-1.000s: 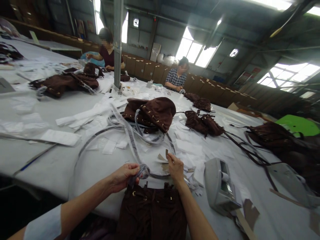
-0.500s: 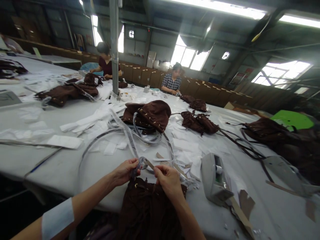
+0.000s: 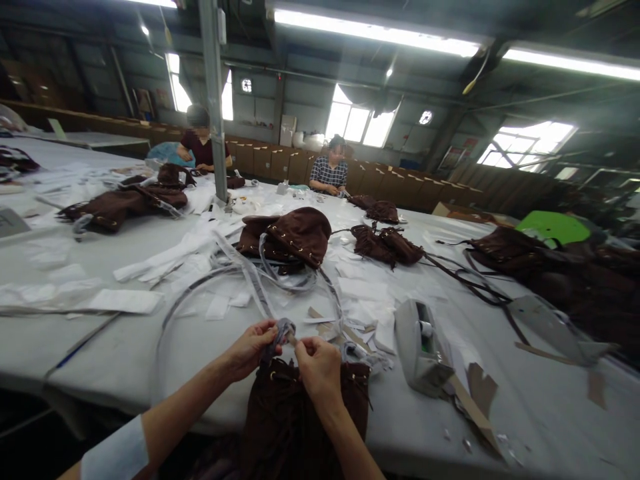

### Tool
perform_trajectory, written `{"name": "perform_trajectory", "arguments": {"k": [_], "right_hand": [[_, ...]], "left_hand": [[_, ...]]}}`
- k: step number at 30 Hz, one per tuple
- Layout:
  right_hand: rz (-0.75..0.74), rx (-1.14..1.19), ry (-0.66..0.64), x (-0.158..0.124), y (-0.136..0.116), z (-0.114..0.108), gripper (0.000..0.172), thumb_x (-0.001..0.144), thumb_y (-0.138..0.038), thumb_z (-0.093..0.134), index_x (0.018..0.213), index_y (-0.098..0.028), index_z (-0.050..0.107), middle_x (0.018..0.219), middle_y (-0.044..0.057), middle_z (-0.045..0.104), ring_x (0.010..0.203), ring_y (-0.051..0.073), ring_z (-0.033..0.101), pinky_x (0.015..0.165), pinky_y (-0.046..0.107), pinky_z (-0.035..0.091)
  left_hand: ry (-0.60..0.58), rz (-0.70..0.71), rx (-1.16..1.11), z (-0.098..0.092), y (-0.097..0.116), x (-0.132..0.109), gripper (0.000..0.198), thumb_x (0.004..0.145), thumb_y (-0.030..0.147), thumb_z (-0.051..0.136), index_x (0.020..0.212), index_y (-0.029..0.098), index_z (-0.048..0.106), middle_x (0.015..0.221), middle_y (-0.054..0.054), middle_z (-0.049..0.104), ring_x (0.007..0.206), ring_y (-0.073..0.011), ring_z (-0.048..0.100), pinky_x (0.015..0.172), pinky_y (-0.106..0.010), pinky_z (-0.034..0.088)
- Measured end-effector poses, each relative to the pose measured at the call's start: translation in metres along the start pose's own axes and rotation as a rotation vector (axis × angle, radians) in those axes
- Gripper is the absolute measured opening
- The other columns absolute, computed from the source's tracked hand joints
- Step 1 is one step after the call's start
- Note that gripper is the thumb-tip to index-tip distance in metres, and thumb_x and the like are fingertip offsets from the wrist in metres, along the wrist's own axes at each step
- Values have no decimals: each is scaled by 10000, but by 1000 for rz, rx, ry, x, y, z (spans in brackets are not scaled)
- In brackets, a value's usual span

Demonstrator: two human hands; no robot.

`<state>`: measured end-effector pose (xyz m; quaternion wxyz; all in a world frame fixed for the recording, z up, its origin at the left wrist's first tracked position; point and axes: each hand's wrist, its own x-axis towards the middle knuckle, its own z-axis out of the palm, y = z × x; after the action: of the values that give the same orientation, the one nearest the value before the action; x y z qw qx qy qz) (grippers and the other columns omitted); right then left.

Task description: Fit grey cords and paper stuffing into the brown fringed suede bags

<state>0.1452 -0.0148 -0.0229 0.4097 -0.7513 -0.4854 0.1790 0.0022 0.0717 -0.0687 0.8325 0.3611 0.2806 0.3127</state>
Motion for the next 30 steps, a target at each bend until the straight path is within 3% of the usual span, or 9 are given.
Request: {"name": "perform_trajectory", "arguments": {"k": [9, 17, 21, 23, 26, 30], "right_hand": [[-42, -41, 57, -7, -4, 13, 186, 756, -250, 544, 667, -180, 692, 618, 60, 702, 579, 175, 635, 568, 244, 401], [160, 309, 48, -1, 5, 29, 224, 755, -345, 567, 662, -164, 659, 484, 13, 622, 369, 120, 513, 395, 214, 331], [281, 655, -135, 3, 13, 29, 273, 714, -411, 610, 632, -150, 610, 428, -34, 538, 289, 69, 394, 323, 189, 241], [302, 768, -157, 1, 16, 30, 291, 697, -428, 628, 641, -144, 605, 438, -43, 531, 292, 52, 369, 322, 177, 223], [290, 705, -47, -4, 16, 33, 305, 710, -438, 610, 629, -144, 608, 436, -36, 536, 313, 62, 387, 335, 182, 254], [154, 431, 151, -11, 17, 37, 297, 737, -429, 602, 679, -144, 661, 568, 26, 645, 494, 118, 540, 473, 206, 395]], "left_hand": [[-20, 55, 90, 8, 0, -4, 402, 716, 394, 743, 997, 135, 620, 781, -31, 657, 549, -71, 580, 516, -166, 416], [27, 196, 335, 16, -2, -7, 435, 737, 454, 691, 1029, 136, 632, 710, -15, 638, 554, -97, 550, 501, -188, 409], [72, 235, 420, 18, -2, -6, 444, 758, 479, 650, 1029, 128, 624, 700, -14, 629, 565, -108, 549, 492, -191, 409], [61, 247, 452, 19, -2, -5, 432, 768, 483, 631, 1015, 128, 621, 701, -15, 629, 567, -111, 551, 503, -197, 418], [37, 277, 539, 22, -5, -6, 394, 770, 471, 629, 982, 139, 616, 711, -15, 636, 571, -125, 571, 532, -218, 447], [90, 370, 638, 28, -10, -12, 349, 783, 453, 620, 964, 156, 599, 746, -20, 646, 575, -141, 593, 555, -238, 471]]}}
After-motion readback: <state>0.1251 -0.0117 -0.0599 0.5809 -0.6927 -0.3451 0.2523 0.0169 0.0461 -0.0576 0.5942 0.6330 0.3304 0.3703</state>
